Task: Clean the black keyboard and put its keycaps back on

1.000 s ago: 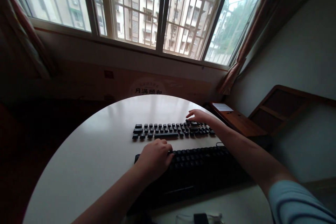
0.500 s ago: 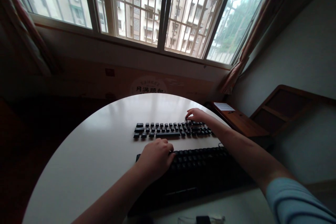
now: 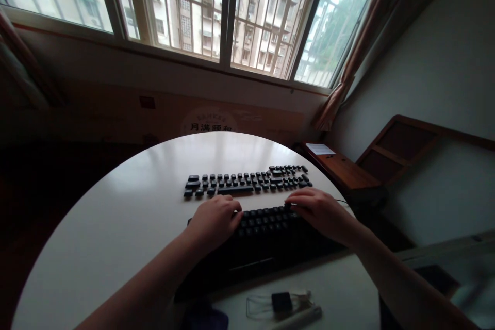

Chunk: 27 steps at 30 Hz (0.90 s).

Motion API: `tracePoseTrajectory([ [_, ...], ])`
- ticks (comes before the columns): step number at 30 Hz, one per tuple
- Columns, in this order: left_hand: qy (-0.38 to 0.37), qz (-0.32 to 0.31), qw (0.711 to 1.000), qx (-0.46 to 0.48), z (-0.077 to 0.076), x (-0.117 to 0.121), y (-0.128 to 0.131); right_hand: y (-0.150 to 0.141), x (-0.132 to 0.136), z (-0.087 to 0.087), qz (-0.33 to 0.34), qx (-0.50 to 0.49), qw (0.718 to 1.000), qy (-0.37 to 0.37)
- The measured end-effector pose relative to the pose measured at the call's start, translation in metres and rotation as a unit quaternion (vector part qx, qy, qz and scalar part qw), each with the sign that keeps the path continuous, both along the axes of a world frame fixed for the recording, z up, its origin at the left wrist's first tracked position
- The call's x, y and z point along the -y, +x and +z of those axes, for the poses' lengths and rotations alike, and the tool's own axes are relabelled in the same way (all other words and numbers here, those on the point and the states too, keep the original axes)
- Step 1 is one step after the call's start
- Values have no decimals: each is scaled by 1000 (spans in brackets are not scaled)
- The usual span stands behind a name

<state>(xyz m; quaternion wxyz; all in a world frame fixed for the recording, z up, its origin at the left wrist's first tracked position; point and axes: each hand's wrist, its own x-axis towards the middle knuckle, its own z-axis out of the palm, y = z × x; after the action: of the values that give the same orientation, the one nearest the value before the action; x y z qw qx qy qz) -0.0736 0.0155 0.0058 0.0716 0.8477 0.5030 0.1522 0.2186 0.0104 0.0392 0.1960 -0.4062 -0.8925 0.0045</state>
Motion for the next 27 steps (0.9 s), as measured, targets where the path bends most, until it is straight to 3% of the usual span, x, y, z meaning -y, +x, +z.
tracePoseTrajectory([
  [3, -4, -4, 1000, 7, -2, -2, -1, 12, 25, -21, -34, -28, 999, 1],
  [8, -11, -8, 1000, 23, -1, -1, -4, 16, 31, -48, -64, -65, 995, 31],
  [19, -23, -17, 999, 31, 2, -2, -7, 11, 35, -55, -81, 10, 996, 28],
  [27, -34, -23, 999, 29, 1, -3, -8, -1, 44, -51, -112, 119, 984, 71],
])
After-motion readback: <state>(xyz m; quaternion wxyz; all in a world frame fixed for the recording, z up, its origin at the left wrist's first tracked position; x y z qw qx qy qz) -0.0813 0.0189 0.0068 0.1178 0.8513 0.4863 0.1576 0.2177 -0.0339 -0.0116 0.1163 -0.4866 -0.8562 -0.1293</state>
